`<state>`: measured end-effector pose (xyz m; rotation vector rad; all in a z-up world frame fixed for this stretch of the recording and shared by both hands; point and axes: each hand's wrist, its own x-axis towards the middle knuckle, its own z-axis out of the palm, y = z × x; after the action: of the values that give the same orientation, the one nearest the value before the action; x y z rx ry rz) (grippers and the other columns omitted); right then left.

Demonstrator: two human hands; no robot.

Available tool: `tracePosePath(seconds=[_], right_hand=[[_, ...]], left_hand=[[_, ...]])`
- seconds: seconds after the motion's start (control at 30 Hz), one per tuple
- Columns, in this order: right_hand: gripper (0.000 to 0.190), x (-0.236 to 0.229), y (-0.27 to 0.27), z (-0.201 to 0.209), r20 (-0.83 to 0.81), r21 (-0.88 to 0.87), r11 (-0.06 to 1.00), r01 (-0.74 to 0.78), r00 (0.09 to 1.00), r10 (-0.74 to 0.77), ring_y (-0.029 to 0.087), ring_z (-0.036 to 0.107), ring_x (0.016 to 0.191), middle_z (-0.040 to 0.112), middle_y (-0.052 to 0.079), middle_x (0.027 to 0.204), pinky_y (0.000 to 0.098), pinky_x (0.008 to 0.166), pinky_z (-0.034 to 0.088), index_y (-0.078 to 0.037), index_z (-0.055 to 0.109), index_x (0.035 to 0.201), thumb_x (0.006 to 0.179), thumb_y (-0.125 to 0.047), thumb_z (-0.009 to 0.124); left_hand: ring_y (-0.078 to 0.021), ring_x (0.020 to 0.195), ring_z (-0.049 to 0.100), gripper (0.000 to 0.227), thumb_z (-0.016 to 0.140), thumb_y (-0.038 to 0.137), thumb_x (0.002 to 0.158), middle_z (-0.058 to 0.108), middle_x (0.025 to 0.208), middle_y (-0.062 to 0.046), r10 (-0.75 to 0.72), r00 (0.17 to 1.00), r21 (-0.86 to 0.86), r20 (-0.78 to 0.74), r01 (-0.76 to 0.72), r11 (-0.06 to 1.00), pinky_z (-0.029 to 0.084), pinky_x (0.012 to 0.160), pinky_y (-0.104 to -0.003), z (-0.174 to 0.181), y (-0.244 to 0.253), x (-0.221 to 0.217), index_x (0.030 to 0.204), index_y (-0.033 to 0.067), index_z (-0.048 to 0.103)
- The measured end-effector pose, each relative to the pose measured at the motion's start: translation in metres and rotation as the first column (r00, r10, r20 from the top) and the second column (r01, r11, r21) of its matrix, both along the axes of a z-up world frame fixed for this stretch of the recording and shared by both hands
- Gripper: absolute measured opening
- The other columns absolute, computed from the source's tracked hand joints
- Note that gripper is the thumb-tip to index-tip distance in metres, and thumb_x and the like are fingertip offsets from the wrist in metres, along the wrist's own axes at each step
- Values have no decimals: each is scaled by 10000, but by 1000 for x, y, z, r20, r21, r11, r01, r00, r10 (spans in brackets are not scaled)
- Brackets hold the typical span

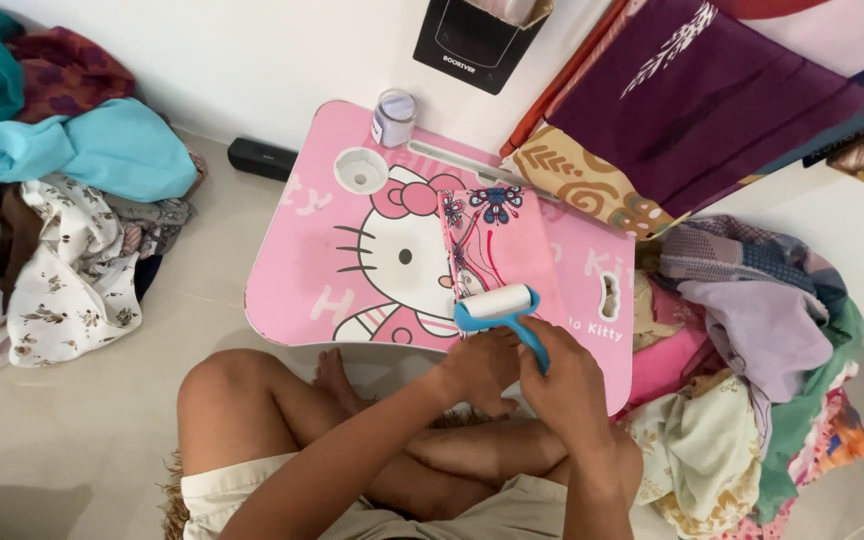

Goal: A person is using a lint roller to remove lint or hair from a small pink patterned cloth on a small table.

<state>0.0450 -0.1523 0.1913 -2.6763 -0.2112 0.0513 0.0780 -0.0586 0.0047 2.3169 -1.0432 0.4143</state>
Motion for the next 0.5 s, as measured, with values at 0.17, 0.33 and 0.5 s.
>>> tracePosePath(seconds=[0.17, 0.33, 0.5], right_hand=[[361, 17, 6, -19, -15, -40, 999, -32, 999, 31, 375, 726, 922, 734, 119, 987, 513, 793, 583, -204, 726, 1254, 908, -219, 622], [365, 44, 17, -32, 4, -34, 996, -80, 997, 81, 395, 730, 887, 721, 134, 957, 529, 774, 578, -178, 713, 1259, 909, -187, 608], [363, 67, 29, -40, 6, -60, 991, -117, 993, 118, 385, 725, 879, 703, 128, 935, 526, 769, 576, -170, 700, 1256, 910, -199, 597]], left_hand=[[-329, 974, 656, 682, 529, 730, 721, 735, 799, -108, -11, 979, 187, -203, 50, 981, 489, 1046, -453, 16, 3, 1, 817, 87, 734], [-309, 941, 665, 688, 538, 773, 684, 730, 836, -70, 21, 959, 181, -284, 32, 983, 539, 945, -465, 9, 1, -5, 868, 137, 726], [-250, 851, 667, 639, 533, 775, 719, 724, 834, -29, 30, 942, 255, -333, 59, 965, 561, 834, -411, 32, 11, -8, 856, 177, 713]])
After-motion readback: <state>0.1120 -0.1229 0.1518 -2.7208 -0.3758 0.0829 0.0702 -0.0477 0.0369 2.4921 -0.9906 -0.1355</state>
